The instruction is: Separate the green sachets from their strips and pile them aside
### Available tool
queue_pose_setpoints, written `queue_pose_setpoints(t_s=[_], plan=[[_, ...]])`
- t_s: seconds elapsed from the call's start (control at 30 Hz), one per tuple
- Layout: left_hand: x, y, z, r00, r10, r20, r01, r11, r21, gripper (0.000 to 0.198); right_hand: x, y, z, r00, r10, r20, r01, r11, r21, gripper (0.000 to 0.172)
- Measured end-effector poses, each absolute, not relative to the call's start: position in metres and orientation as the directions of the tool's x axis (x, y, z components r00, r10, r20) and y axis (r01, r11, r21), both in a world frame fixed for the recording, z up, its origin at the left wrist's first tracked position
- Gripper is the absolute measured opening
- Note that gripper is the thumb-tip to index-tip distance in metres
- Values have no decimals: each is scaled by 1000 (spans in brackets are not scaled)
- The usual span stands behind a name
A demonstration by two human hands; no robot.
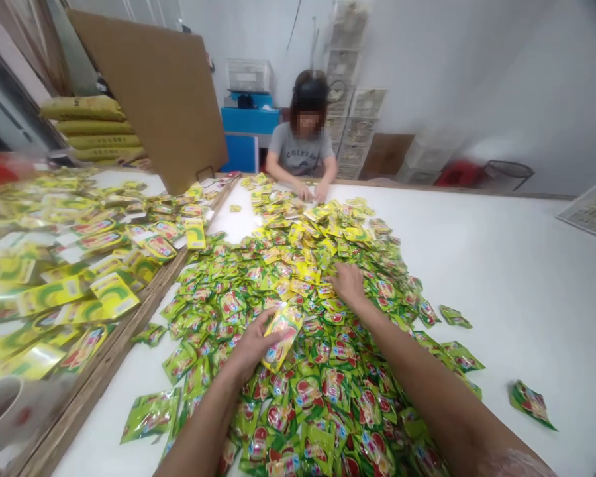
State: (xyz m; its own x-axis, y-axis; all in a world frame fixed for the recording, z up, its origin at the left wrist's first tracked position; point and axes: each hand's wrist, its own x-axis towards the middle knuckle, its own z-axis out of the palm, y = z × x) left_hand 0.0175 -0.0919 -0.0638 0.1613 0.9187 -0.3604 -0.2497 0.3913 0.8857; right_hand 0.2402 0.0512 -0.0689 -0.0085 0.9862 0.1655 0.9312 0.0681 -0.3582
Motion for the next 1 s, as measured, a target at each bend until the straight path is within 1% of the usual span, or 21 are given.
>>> queue_pose_setpoints(t_s=[0.03,0.07,0.1,0.13,0.17,0.2,0.27,0.33,0.4,0.5,0.57,0.63,0.7,0.77,0.8,0.87,0.93,1.0], plan=[[17,-91,-65,164,920,-356,-243,388,889,64,238,45,-68,-4,978,208,908,90,-408,12],[17,-91,-66,167,918,-358,-229,390,892,63,234,38,-66,12,972,236,867,107,-487,15],[17,-90,-67,166,916,-365,-211,395,894,62,229,28,-63,30,972,234,796,118,-593,20],[17,-89,-68,156,916,-370,-192,396,898,60,224,18,-59,28,982,188,697,115,-708,26],[17,-89,-69,144,918,-370,-178,392,902,58,218,8,-56,-13,994,111,582,98,-807,31],[17,-89,-69,137,922,-362,-171,382,908,57,211,-2,-53,-91,995,35,475,74,-877,36],[16,-90,-69,143,935,-326,-171,348,922,53,200,-18,-52,-259,965,-43,357,54,-932,42],[15,-92,-65,169,943,-288,-157,314,936,51,193,-27,-54,-332,942,-49,341,72,-937,49],[14,-95,-61,211,942,-260,-129,290,948,49,192,-28,-56,-357,933,-47,361,91,-928,52],[12,-98,-57,270,929,-255,-120,295,948,45,196,-25,-55,-437,894,-96,399,97,-912,51],[12,-98,-59,274,924,-266,-122,308,944,44,198,-24,-52,-491,860,-138,432,103,-896,49],[13,-97,-63,248,937,-244,-96,275,957,42,197,-26,-51,-522,838,-160,462,120,-879,49],[14,-95,-67,224,955,-197,-58,215,975,40,195,-28,-52,-518,842,-153,462,125,-878,43],[14,-93,-69,206,964,-169,-33,180,983,40,191,-32,-53,-453,884,-111,401,91,-911,32],[14,-92,-69,200,965,-169,-28,179,984,41,190,-34,-52,-407,910,-78,356,80,-931,31],[14,-91,-68,187,967,-175,-18,182,983,42,187,-40,-50,-326,945,19,325,131,-937,27],[15,-91,-66,170,971,-169,-30,177,984,42,185,-45,-47,-304,943,132,389,250,-887,19],[16,-91,-66,151,975,-160,-74,173,982,43,184,-51,-44,-319,930,182,460,320,-828,18]])
